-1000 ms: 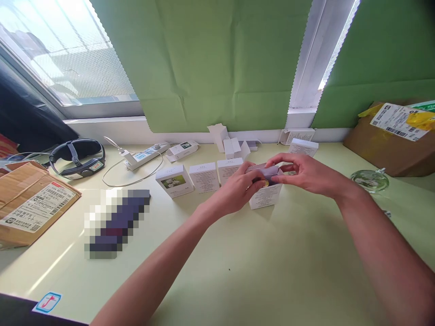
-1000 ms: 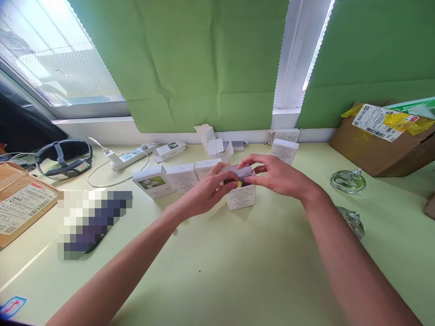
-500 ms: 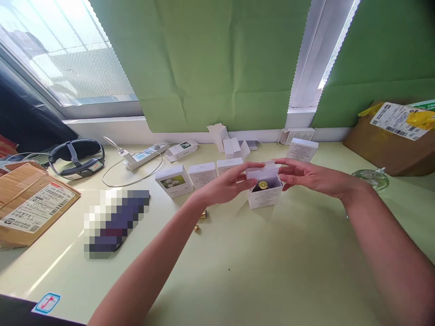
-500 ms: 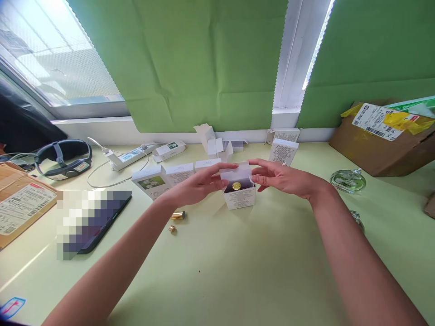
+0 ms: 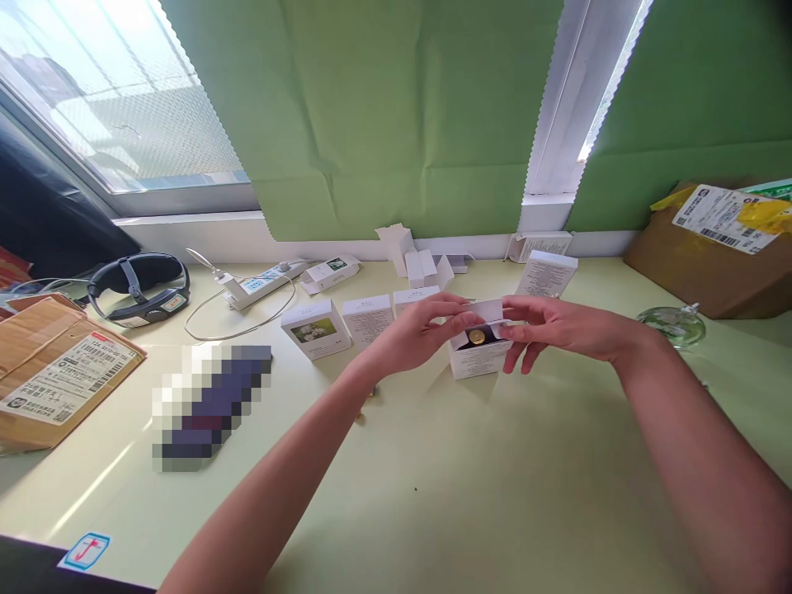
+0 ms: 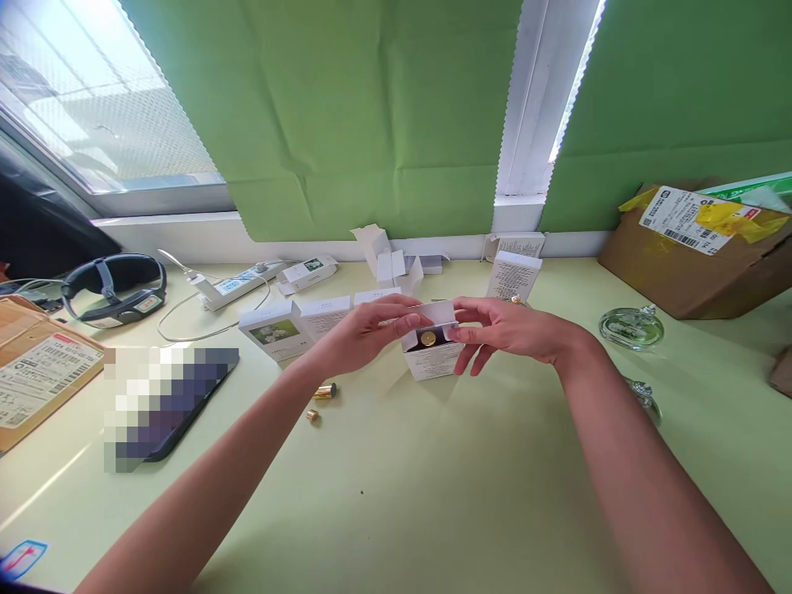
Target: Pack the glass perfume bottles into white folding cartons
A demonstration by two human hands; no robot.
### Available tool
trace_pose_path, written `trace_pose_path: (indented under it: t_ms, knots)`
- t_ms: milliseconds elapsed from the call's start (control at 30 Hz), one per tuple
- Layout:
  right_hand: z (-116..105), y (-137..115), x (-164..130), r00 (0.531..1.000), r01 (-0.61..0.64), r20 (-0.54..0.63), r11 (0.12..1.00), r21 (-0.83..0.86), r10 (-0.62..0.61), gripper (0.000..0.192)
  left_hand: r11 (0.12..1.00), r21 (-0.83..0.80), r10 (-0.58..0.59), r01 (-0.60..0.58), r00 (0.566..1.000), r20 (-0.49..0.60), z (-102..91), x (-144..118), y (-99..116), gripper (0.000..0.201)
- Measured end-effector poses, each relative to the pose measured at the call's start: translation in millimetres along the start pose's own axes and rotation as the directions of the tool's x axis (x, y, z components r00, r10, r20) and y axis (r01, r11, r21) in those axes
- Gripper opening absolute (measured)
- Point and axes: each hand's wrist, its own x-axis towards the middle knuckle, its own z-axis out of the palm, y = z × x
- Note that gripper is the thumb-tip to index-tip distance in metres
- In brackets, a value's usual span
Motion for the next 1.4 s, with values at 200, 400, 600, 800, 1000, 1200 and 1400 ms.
trace_pose_path:
  t_ms: [200,400,600,800,1000,1200,1400]
  knots:
    - [0,1,2,1.000,-0.005,0.011,0.999,-0.049,0.005,0.035,0.998,0.060,0.015,-0.017,0.999,0.035,3.1,0,-6,0.022]
    - [4,-5,3,0.995,0.025,-0.091,0.995,-0.098,-0.034,0.060,0.996,0.081,0.037,-0.034,0.999,-0.034,2.2,-2,-4,0.028]
    - [6,-8,4,0.996,-0.007,-0.086,0.990,-0.141,-0.006,0.052,0.992,0.128,0.001,-0.016,0.993,0.116,-4.4,-5,-2,0.025]
    - [4,-6,6,0.994,0.009,-0.108,0.983,-0.184,-0.030,0.054,0.988,0.131,-0.096,0.076,0.984,0.150,-8.4,-8,3,0.038]
    - [5,-9,4,0.994,0.008,-0.108,0.975,-0.223,-0.033,0.052,0.993,0.082,-0.101,0.087,0.979,0.178,-7.9,-8,2,0.038]
    - [4,-8,5,0.992,0.013,-0.121,0.968,-0.252,-0.045,0.058,0.991,0.113,-0.090,0.073,0.983,0.160,-6.1,-7,-1,0.038]
    - [5,-6,5,0.989,-0.028,-0.147,0.961,-0.273,-0.013,0.066,0.989,0.145,-0.044,0.021,0.986,0.161,-5.8,-6,-5,0.035]
